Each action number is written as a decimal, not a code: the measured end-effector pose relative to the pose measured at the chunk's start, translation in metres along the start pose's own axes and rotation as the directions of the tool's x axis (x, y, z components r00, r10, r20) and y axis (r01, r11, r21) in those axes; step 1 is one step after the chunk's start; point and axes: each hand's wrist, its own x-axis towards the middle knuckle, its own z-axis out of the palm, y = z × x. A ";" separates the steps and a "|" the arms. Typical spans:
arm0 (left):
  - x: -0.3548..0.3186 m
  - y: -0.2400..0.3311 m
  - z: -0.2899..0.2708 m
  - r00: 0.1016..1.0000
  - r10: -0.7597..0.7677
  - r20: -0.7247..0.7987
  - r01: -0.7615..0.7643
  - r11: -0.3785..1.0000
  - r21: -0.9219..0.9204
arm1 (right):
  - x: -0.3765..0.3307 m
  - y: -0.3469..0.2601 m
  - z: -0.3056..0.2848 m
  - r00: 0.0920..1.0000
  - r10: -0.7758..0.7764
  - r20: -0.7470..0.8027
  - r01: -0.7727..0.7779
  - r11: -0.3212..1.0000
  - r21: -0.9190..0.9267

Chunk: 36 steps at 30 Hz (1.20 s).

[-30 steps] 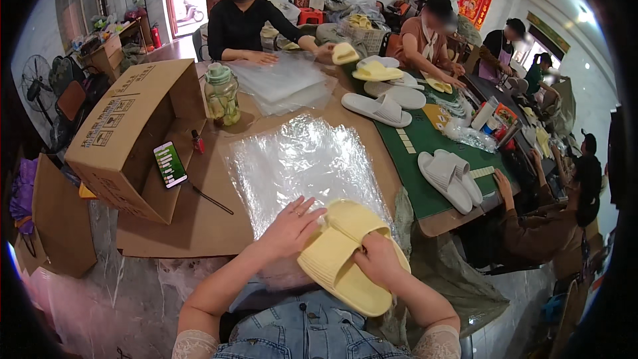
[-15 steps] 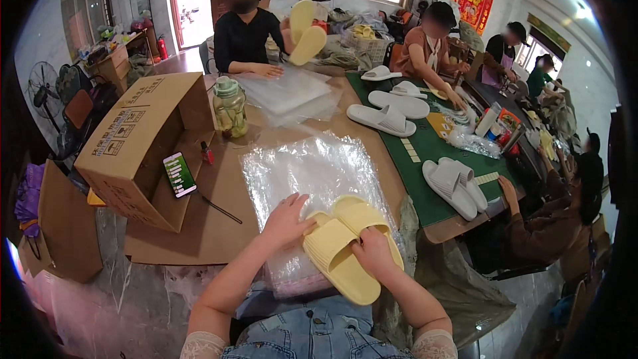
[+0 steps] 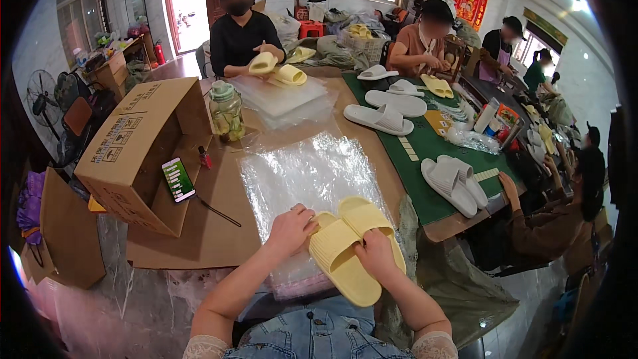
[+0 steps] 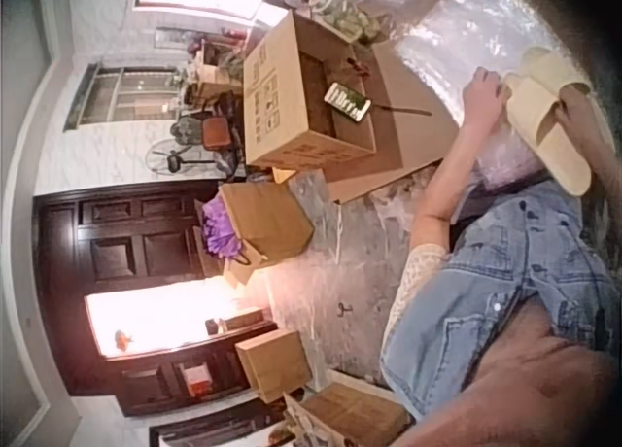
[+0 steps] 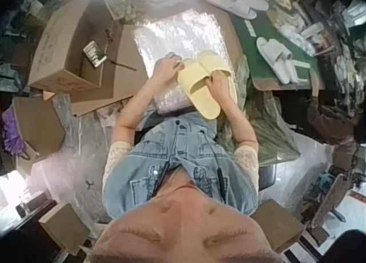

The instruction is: The person sits at a table in a workshop and repeatedly picks up pairs of yellow and white slippers. They place each pair into a clear plastic bag, smooth the packaging, and set the bagged slippers aside. The process is repeated continuously for multiple pairs throughout the clip.

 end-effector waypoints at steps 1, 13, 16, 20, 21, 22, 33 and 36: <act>-0.001 0.000 0.002 1.000 0.005 0.002 -0.005 1.000 0.014 | -0.001 0.001 0.000 1.000 -0.001 -0.003 0.001 1.000 0.002; -0.009 -0.003 0.005 0.993 0.109 -0.042 -0.107 0.993 0.057 | -0.008 0.001 -0.005 0.999 0.019 0.027 -0.019 1.000 0.008; -0.008 0.006 0.001 0.978 0.186 -0.093 -0.175 0.978 0.116 | -0.009 -0.002 -0.009 0.999 0.008 0.050 -0.008 1.000 0.009; -0.003 0.031 -0.013 0.950 0.252 -0.183 -0.259 0.966 -0.019 | -0.011 -0.007 -0.015 0.988 -0.125 0.089 0.123 0.992 0.036; -0.003 0.036 -0.016 0.944 0.267 -0.192 -0.281 0.959 -0.046 | -0.010 -0.008 -0.015 0.984 -0.152 0.094 0.148 0.988 0.041; -0.002 0.040 -0.017 0.938 0.282 -0.203 -0.302 0.951 -0.073 | -0.009 -0.008 -0.014 0.979 -0.178 0.099 0.174 0.984 0.047; -0.011 0.057 -0.035 0.955 0.296 -0.028 -0.263 0.799 -0.540 | 0.012 -0.021 0.008 0.979 -0.190 0.069 0.177 0.972 0.157; -0.013 0.055 -0.037 0.931 0.365 0.000 -0.289 0.737 -0.611 | 0.022 -0.026 0.012 0.984 -0.171 0.054 0.166 0.983 0.078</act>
